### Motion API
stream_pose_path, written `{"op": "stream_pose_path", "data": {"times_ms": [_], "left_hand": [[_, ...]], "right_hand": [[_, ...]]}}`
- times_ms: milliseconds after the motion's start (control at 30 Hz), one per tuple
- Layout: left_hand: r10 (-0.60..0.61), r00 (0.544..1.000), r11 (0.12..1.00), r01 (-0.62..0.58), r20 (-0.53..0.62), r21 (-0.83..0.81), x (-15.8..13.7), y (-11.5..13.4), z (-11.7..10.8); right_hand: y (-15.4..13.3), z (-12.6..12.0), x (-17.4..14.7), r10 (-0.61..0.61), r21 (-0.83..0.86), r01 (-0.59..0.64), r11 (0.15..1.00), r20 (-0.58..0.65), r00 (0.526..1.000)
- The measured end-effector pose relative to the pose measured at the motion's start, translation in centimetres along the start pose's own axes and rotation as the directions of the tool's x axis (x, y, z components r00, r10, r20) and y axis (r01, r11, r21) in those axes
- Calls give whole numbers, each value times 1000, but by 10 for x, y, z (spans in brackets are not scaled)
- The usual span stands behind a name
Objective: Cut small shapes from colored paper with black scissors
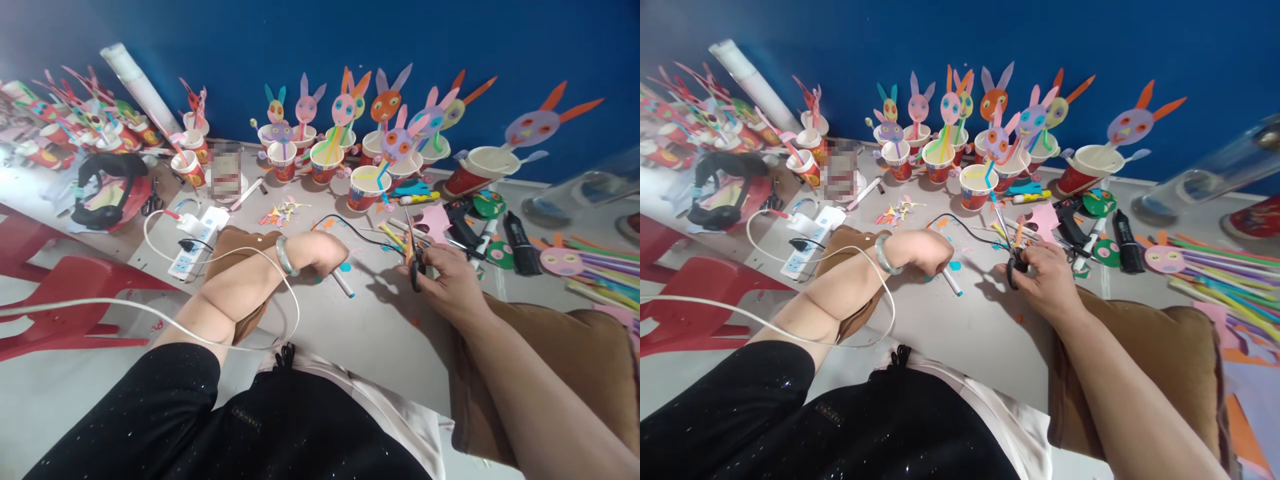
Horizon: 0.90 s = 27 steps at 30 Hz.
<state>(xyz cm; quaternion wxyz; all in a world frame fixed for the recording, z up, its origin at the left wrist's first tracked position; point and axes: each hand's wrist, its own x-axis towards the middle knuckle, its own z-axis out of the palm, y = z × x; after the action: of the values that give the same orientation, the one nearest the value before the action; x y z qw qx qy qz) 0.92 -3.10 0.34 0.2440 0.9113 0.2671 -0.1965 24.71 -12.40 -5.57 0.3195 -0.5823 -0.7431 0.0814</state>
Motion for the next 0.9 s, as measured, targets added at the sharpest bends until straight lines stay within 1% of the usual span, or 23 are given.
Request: {"op": "stream_pose_path", "data": {"times_ms": [33, 100, 200, 300, 500, 600, 667, 767, 833, 900], "left_hand": [[-25, 994, 998, 18, 103, 67, 0, 1, -1], [-60, 990, 990, 42, 129, 137, -1, 5, -4], [-99, 992, 981, 84, 78, 175, -3, 9, -9], [-128, 989, 976, 114, 68, 185, -4, 9, -11], [-145, 989, 973, 138, 23, 186, -8, 9, -14], [-98, 995, 979, 95, 5, 183, -9, 7, -13], [-19, 999, 982, 24, -32, 190, -9, 4, -11], [102, 992, 979, -86, -80, 187, -9, 0, -7], [138, 988, 975, -124, -64, 185, -7, -1, -6], [131, 991, 973, -128, -4, 190, -4, -2, -6]], "right_hand": [[0, 0, 0, 4, -1, -4, 1000, 0, 1000], [0, 0, 0, 11, 3, -11, 1000, -2, 1000], [1, 1, -1, 20, 7, -19, 1000, -12, 1000], [1, 1, -1, 19, 3, -19, 1000, -6, 1000], [0, -1, -1, 6, 7, -6, 1000, 34, 999], [-1, -2, 0, 6, 13, -7, 1000, 46, 999], [-1, -2, 0, 5, 16, -5, 1000, 38, 999], [-2, -2, 0, -1, 21, 0, 1000, 32, 999], [-2, -2, -1, -5, 24, 4, 1000, 39, 999], [-2, -2, -1, -9, 25, 8, 1000, 42, 999]]}}
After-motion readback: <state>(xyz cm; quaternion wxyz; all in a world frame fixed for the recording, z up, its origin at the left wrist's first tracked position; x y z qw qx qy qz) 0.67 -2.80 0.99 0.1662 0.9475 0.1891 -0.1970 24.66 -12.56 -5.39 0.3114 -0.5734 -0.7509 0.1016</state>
